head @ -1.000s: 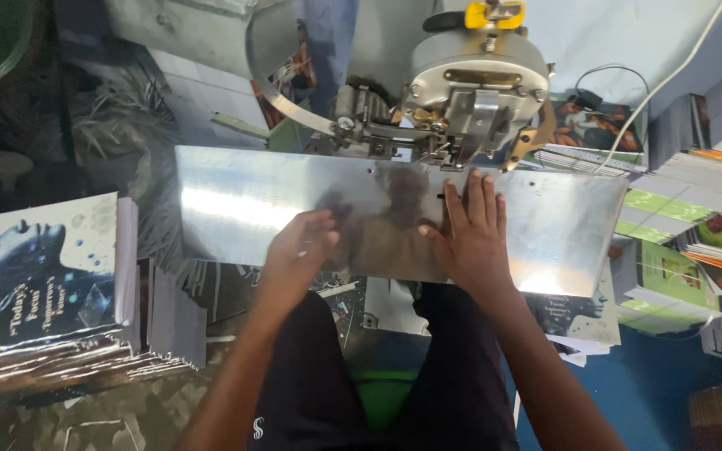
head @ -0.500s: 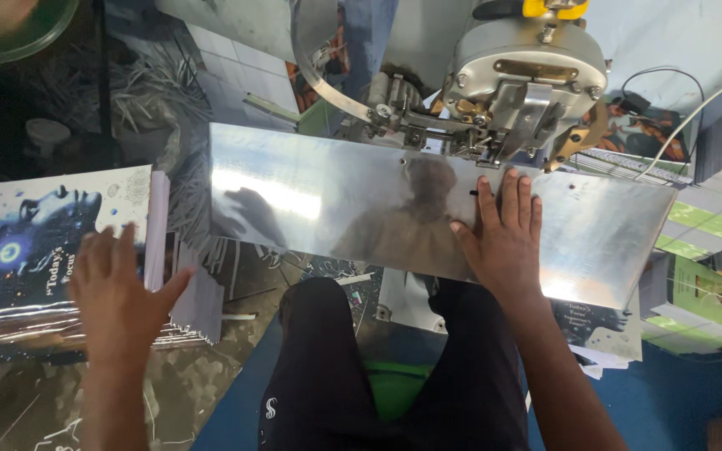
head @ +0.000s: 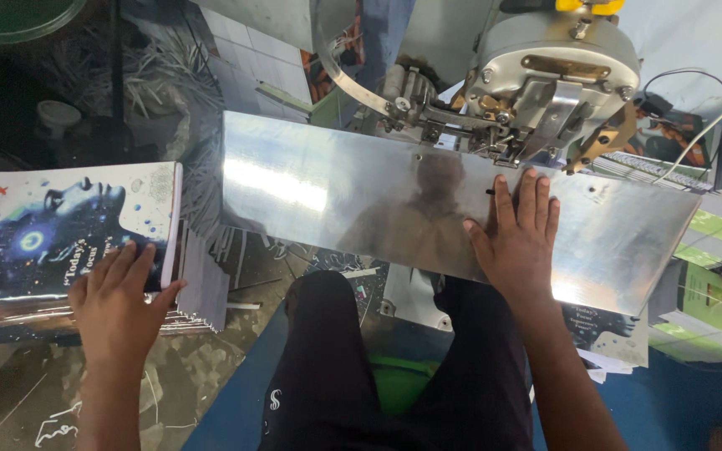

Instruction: The person repeatedly picks up a book from a stack, places it under a binding machine, and operates the machine to bind the book. The person then removes the bound book and places it on a separate stack.

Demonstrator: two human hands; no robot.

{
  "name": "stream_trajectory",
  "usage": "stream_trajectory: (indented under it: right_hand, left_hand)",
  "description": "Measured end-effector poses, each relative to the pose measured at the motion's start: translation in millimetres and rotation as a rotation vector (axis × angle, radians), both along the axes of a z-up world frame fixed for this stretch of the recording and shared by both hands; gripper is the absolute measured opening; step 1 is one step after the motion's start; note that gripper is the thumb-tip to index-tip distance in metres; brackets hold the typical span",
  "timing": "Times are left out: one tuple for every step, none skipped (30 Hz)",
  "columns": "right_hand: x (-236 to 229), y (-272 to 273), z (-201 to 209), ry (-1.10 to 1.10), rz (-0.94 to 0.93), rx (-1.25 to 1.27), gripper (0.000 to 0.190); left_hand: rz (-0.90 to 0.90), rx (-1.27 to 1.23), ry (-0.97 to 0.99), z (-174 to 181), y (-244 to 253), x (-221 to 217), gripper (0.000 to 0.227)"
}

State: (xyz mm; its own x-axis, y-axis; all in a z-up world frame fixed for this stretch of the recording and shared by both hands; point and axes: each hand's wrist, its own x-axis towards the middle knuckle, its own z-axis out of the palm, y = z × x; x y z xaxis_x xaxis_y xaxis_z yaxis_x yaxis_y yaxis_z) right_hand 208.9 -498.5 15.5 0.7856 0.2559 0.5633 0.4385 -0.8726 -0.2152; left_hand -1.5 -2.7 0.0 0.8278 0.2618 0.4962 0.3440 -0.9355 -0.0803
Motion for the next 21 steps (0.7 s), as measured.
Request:
stream_trajectory:
  right_hand:
    - [0.3, -0.3, -0.4, -0.002, 0.001, 0.003, 0.079]
    - [0.4, -0.7, -0.9, -0.005, 0.002, 0.002, 0.079]
    - [0.4, -1.2, -1.3, -0.009, 0.003, 0.002, 0.079]
    - [0.6, -0.8, -1.9, -0.013, 0.007, 0.002, 0.079]
    - [0.3, -0.9, -2.2, -0.015, 0.014, 0.013, 0.079]
    - [0.3, -0.6, -2.0, -0.017, 0.023, 0.025, 0.079]
    - [0.1, 0.5, -1.6, -0.019, 0.032, 0.038, 0.079]
    - [-0.3, 1.9, -0.9, -0.014, 0.027, 0.035, 0.079]
    - [-0.9, 3.1, 0.3, -0.009, 0.023, 0.033, 0.079]
    - [-1.2, 3.4, 2.2, -0.005, 0.016, 0.030, 0.079]
    - [-1.5, 4.1, 4.8, -0.006, 0.020, 0.035, 0.079]
    - [-2.6, 6.1, 7.7, -0.006, 0.024, 0.043, 0.079]
    - [-4.1, 8.6, 11.1, -0.006, 0.028, 0.050, 0.079]
    - [-5.4, 11.1, 15.2, -0.037, 0.021, 0.058, 0.074]
    - [-7.2, 14.8, 19.3, -0.068, 0.015, 0.066, 0.069]
    - [-8.7, 20.5, 23.4, -0.100, 0.012, 0.076, 0.064]
    - [-11.3, 27.1, 26.9, -0.034, 0.065, 0.181, 0.059]
    - [-15.0, 34.9, 29.3, 0.034, 0.119, 0.284, 0.055]
    - [-18.4, 45.4, 30.1, 0.102, 0.174, 0.386, 0.051]
    - [-22.5, 59.6, 28.4, 0.096, 0.261, 0.429, 0.048]
    - [-27.7, 74.9, 25.3, 0.090, 0.349, 0.472, 0.045]
  left_hand:
    - [0.006, 0.001, 0.005, 0.3, -2.2, -1.2, 0.068]
    - [0.004, -0.002, 0.009, 0.6, -3.9, -2.1, 0.070]
    - [0.002, -0.006, 0.013, 0.7, -5.2, -2.8, 0.071]
    - [0.003, -0.010, 0.018, 0.5, -5.8, -4.4, 0.072]
    - [-0.007, -0.018, 0.013, 0.1, -6.2, -5.5, 0.070]
    - [-0.016, -0.025, 0.007, -0.1, -6.1, -6.5, 0.068]
    - [-0.025, -0.033, 0.001, 0.1, -5.4, -7.9, 0.066]
    - [-0.027, -0.026, 0.005, 0.4, -4.5, -8.7, 0.062]
    - [-0.029, -0.019, 0.009, 0.6, -4.0, -9.3, 0.059]
    - [-0.034, -0.013, 0.012, 0.4, -4.2, -8.4, 0.055]
    - [-0.047, -0.011, 0.005, 0.2, -4.8, -7.8, 0.053]
    - [-0.059, -0.008, 0.000, 0.7, -4.9, -8.2, 0.051]
    - [-0.071, -0.004, -0.006, 1.3, -5.1, -8.2, 0.049]
    - [-0.084, 0.001, -0.031, 1.0, -6.6, -7.0, 0.045]
    - [-0.097, 0.006, -0.055, 0.7, -8.4, -5.7, 0.041]
    - [-0.107, 0.013, -0.080, 1.5, -9.2, -5.0, 0.038]
    - [-0.119, 0.009, -0.104, 2.5, -10.2, -4.0, 0.036]
    - [-0.131, 0.003, -0.128, 2.6, -12.2, -3.1, 0.035]
    - [-0.142, -0.002, -0.152, 2.8, -14.8, -1.9, 0.033]
    - [-0.146, -0.004, -0.154, 3.6, -17.6, -1.2, 0.033]
    - [-0.151, -0.005, -0.156, 4.2, -21.2, -0.4, 0.033]
